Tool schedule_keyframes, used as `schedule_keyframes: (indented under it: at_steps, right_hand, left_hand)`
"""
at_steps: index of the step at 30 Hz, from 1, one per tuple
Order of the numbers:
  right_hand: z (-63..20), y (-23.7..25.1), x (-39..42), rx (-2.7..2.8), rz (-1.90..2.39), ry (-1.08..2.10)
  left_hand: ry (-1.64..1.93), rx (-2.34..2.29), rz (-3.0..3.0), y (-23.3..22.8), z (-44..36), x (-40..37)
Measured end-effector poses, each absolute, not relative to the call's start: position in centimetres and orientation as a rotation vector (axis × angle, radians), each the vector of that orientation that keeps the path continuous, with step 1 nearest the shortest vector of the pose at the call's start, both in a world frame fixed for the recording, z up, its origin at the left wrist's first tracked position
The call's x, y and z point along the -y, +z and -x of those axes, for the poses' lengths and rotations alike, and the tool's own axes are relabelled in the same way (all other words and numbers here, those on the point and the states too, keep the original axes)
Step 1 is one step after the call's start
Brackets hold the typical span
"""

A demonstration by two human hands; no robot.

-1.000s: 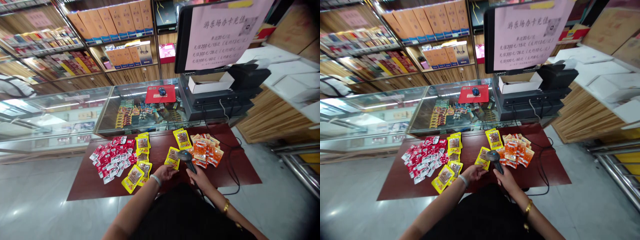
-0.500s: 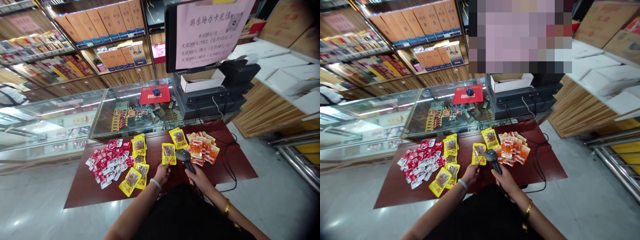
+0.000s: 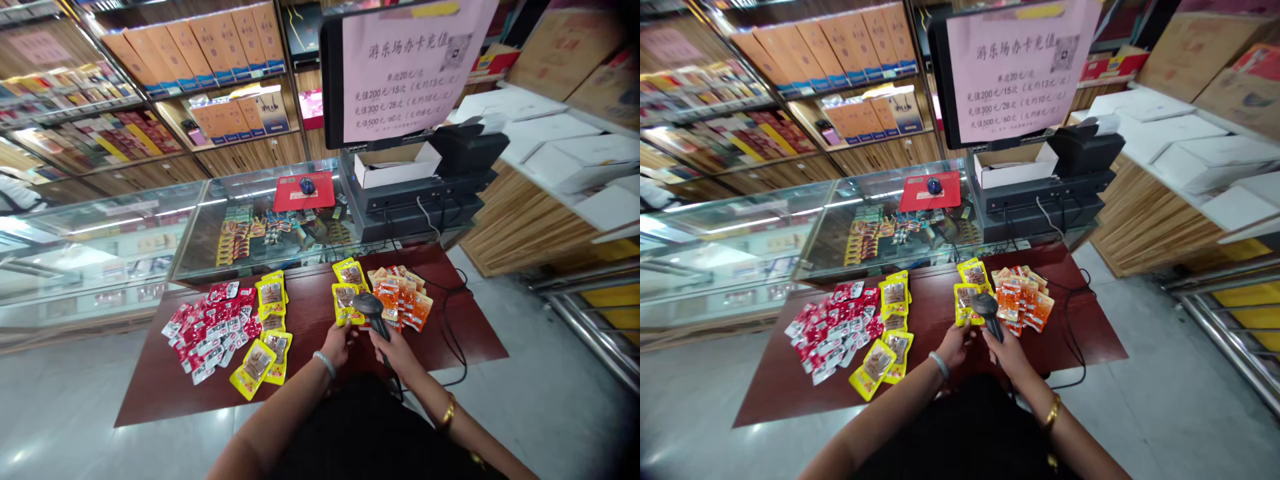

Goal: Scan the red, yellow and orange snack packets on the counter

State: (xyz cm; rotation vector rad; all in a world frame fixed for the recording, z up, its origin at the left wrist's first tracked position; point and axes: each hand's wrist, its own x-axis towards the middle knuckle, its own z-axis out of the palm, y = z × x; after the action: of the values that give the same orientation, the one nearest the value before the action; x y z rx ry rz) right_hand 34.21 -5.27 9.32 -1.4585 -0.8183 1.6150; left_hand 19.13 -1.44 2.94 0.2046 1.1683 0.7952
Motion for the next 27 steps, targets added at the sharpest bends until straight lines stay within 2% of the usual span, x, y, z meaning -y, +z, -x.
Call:
schedule_keyframes:
  at_steps: [7, 15, 19, 23, 27]
  right_hand:
    - [-33.4, 8.7, 6.1, 0.867, 1.517, 1.659]
    - [-29.1, 9.1, 7.0, 1.044, 1.501, 1.791]
    - [-27.0, 8.7, 7.8, 1.118, 1.484, 1.839]
    - [-25.7, 8.2, 8.4, 1.204, 1.465, 1.873]
    - [-24.9, 8.6, 8.6, 1.279, 1.459, 1.871]
  left_hand:
    - [0.487, -1.116, -0.458, 3.7, -18.0, 1.2]
    - [0.508, -1.9, -1.094, 3.8, -3.3, 7.4]
    - [0.125, -2.476, -1.237, 5.5, 3.6, 10.1]
    - [-0.207, -2.509, -1.157, 6.3, 6.4, 10.5]
    - [-0.299, -2.498, -1.178, 6.4, 6.6, 10.2]
